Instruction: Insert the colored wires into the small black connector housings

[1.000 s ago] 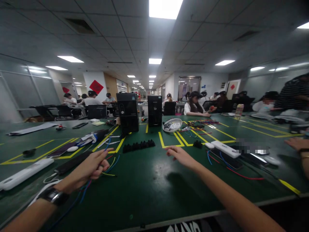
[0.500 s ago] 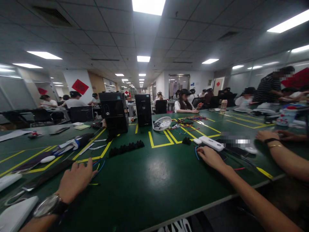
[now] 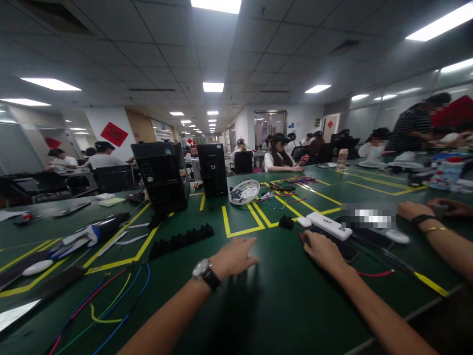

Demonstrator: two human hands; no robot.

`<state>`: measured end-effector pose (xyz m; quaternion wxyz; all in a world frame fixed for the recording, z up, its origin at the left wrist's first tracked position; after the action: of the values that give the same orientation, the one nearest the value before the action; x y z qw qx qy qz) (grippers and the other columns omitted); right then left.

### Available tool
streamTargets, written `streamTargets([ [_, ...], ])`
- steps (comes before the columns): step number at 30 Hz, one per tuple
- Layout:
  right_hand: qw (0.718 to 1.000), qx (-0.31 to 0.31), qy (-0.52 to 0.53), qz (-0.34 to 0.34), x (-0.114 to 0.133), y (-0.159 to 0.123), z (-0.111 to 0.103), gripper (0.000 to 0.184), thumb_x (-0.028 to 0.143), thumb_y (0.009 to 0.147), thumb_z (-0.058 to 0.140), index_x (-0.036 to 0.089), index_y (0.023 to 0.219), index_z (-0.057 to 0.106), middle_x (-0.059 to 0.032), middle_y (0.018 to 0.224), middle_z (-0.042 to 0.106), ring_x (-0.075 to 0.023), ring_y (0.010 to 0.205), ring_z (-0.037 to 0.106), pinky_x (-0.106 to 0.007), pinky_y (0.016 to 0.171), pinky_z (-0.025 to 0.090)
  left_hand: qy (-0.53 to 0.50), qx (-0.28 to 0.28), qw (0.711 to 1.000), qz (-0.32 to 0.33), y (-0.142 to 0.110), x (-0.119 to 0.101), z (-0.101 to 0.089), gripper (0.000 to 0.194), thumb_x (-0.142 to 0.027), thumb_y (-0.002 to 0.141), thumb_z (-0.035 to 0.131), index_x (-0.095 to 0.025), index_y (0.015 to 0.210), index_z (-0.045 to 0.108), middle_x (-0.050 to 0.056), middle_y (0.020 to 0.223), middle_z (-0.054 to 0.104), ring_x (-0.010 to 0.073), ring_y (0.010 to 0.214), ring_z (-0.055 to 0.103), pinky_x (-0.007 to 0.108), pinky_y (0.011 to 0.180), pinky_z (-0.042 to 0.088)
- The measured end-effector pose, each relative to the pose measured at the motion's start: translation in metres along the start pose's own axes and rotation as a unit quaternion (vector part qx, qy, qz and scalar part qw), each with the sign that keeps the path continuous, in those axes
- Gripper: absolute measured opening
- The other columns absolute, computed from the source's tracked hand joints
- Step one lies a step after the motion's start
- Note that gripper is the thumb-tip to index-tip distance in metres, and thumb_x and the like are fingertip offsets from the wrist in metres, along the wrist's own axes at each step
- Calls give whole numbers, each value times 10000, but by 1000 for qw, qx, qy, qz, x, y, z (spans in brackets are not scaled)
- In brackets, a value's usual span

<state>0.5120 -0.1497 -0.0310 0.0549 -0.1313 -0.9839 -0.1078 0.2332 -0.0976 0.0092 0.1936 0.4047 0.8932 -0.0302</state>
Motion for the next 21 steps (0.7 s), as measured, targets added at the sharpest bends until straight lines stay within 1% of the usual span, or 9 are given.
streamTargets([
  [3,1000,-14,-6,10,-2,-1,1,248,250,840,471,199,1067,557,-112,936,646,-249,845,631,-285,629,387,-8,-31,999,38,86,-12,32,681,-423,784,566,-163,1382,369,173,1290,503,328,1188,452,429,954,365],
  [5,999,-28,-15,12,-2,-2,1,245,255,851,455,197,1069,548,-110,932,639,-248,833,632,-287,625,394,-7,-44,998,51,134,-19,49,717,-364,794,566,-143,1414,284,166,1421,367,312,1290,341,425,1019,311],
  [7,999,-42,-24,14,-1,-2,2,256,249,856,440,192,1085,540,-109,940,632,-243,819,634,-289,623,405,-15,-55,997,50,169,-24,62,704,-324,815,537,-129,1422,238,162,1482,262,305,1340,258,440,1047,276],
  [8,998,-50,-26,15,-1,-2,2,269,243,859,432,189,1101,535,-109,952,629,-240,815,635,-289,626,412,-19,-58,997,48,182,-27,67,670,-306,828,516,-126,1414,246,163,1489,245,307,1348,240,456,1045,274],
  [10,997,-72,-22,18,-1,-2,2,308,240,869,409,181,1151,518,-116,999,620,-235,822,637,-293,644,428,-28,-60,997,42,197,-30,75,569,-280,845,480,-124,1366,315,179,1447,322,322,1321,287,490,1012,301],
  [13,993,-113,6,21,-1,-3,-2,367,252,889,380,172,1236,472,-128,1070,605,-232,857,633,-299,697,450,-33,-58,997,38,198,-32,83,430,-295,845,484,-123,1235,433,189,1257,517,326,1184,445,488,939,360],
  [15,989,-138,39,18,-1,-3,-5,400,259,892,380,170,1278,435,-128,1097,596,-232,864,630,-308,733,457,-31,-62,997,41,188,-30,83,400,-346,820,535,-128,1149,470,175,1160,558,307,1110,490,445,912,381],
  [18,979,-175,102,11,-2,-3,-8,444,261,896,370,156,1327,373,-134,1118,579,-240,866,623,-338,762,467,-34,-77,995,48,160,-23,75,418,-400,762,613,-144,1062,476,146,1099,550,271,1052,503,381,881,392],
  [21,966,-212,149,-14,-3,-2,-7,449,257,916,311,132,1345,347,-158,1180,532,-258,1013,573,-366,853,452,-108,-108,987,52,122,-13,61,416,-338,700,670,-165,1003,443,87,1024,536,215,954,519,334,826,408],
])
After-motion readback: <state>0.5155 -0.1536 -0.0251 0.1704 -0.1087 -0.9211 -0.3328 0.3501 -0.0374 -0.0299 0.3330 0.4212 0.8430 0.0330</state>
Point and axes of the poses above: each hand's wrist, its own y-axis towards the middle knuckle, its own z-axis out of the palm, x = y × z, the point moved 4 cm from there along y, towards the middle knuckle
